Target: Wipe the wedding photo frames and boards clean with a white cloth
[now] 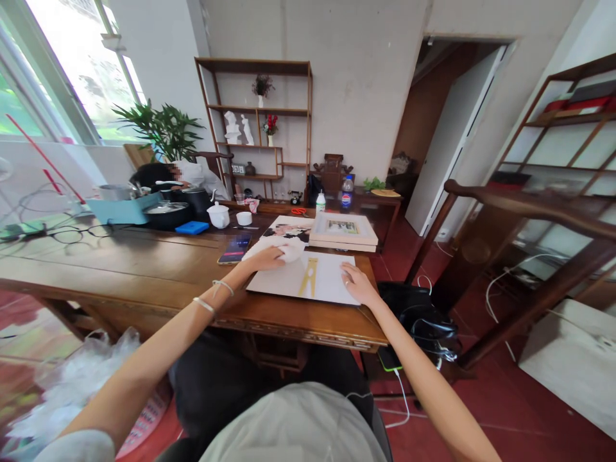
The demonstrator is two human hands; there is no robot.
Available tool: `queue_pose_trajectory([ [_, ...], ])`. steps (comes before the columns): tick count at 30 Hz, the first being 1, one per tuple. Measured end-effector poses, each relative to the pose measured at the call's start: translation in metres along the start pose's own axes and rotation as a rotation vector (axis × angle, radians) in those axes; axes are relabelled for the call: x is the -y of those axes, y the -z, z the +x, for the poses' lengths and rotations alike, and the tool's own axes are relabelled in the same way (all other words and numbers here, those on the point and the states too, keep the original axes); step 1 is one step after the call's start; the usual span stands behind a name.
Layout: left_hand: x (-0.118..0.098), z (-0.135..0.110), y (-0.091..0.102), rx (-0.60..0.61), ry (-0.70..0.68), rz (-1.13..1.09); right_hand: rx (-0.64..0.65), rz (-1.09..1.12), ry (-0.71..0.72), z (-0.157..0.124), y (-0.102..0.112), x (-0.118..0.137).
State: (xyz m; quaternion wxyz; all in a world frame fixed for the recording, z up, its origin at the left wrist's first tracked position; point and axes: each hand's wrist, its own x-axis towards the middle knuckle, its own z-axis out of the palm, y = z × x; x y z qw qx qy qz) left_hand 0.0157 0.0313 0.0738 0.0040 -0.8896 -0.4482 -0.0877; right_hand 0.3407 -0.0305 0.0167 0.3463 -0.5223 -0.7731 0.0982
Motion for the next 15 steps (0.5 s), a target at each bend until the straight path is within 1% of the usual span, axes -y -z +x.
queue_pose_trajectory([
  [2,0.0,0.003,-0.004,-0.053,-0.029,-0.003,0.0,-0.002,0.001,0.0,0.0,0.0],
  [5,-0.008,-0.008,-0.006,-0.074,-0.032,0.011,0.005,-0.005,0.002,-0.001,0.001,0.001],
  [8,-0.025,-0.035,-0.003,-0.063,-0.068,0.003,0.012,-0.015,0.0,-0.001,0.001,0.002],
  [12,-0.055,-0.084,0.002,-0.1,-0.211,-0.025,0.005,-0.018,-0.001,-0.001,0.0,0.002],
  [14,-0.063,-0.1,0.001,-0.124,-0.26,-0.021,0.001,-0.017,0.0,-0.001,0.0,0.002],
  [15,-0.064,-0.103,0.0,-0.135,-0.267,-0.011,0.001,-0.017,0.0,-0.001,-0.001,0.002],
])
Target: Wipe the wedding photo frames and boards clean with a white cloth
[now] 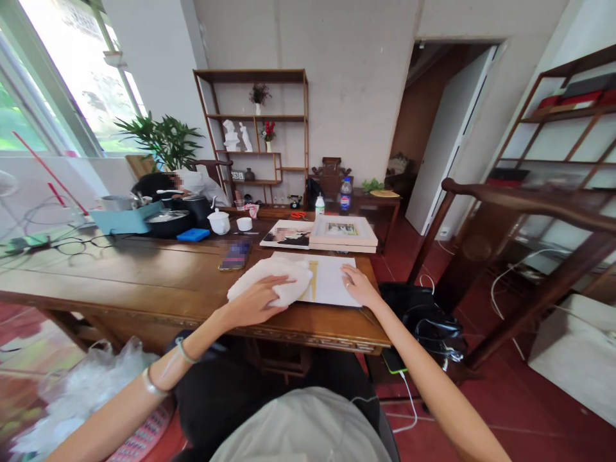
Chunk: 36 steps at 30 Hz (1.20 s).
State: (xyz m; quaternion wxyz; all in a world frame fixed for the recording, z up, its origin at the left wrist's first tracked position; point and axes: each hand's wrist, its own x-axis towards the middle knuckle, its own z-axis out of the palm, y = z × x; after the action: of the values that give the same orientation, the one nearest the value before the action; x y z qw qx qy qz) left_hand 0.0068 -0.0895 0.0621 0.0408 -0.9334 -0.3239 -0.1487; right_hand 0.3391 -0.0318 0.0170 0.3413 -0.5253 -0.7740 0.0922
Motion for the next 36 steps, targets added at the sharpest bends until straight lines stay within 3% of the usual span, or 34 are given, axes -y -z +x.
queue_pose_trajectory([
  [3,0.012,0.008,-0.007,-0.004,0.036,0.073,0.003,0.005,-0.007,0.0,0.0,0.0],
  [9,0.063,0.063,-0.026,0.084,0.166,0.155,0.011,-0.007,-0.023,0.0,0.001,0.0],
  [12,0.073,0.082,-0.028,0.082,0.177,0.153,0.009,0.01,-0.016,0.0,0.001,0.0],
  [16,0.062,0.079,-0.024,0.116,0.155,0.132,0.004,0.05,-0.015,0.0,0.001,-0.002],
  [23,0.005,0.017,-0.01,0.072,0.045,0.167,-0.007,0.055,-0.019,0.0,0.0,0.0],
  [27,-0.009,-0.002,-0.007,0.048,0.038,0.163,0.005,0.043,-0.028,0.0,0.0,0.001],
  [30,0.0,0.012,-0.011,0.042,0.097,0.177,0.001,0.028,-0.019,0.0,0.0,0.0],
  [36,0.04,0.081,-0.017,0.049,0.194,0.081,0.0,0.016,-0.002,0.0,0.0,-0.003],
])
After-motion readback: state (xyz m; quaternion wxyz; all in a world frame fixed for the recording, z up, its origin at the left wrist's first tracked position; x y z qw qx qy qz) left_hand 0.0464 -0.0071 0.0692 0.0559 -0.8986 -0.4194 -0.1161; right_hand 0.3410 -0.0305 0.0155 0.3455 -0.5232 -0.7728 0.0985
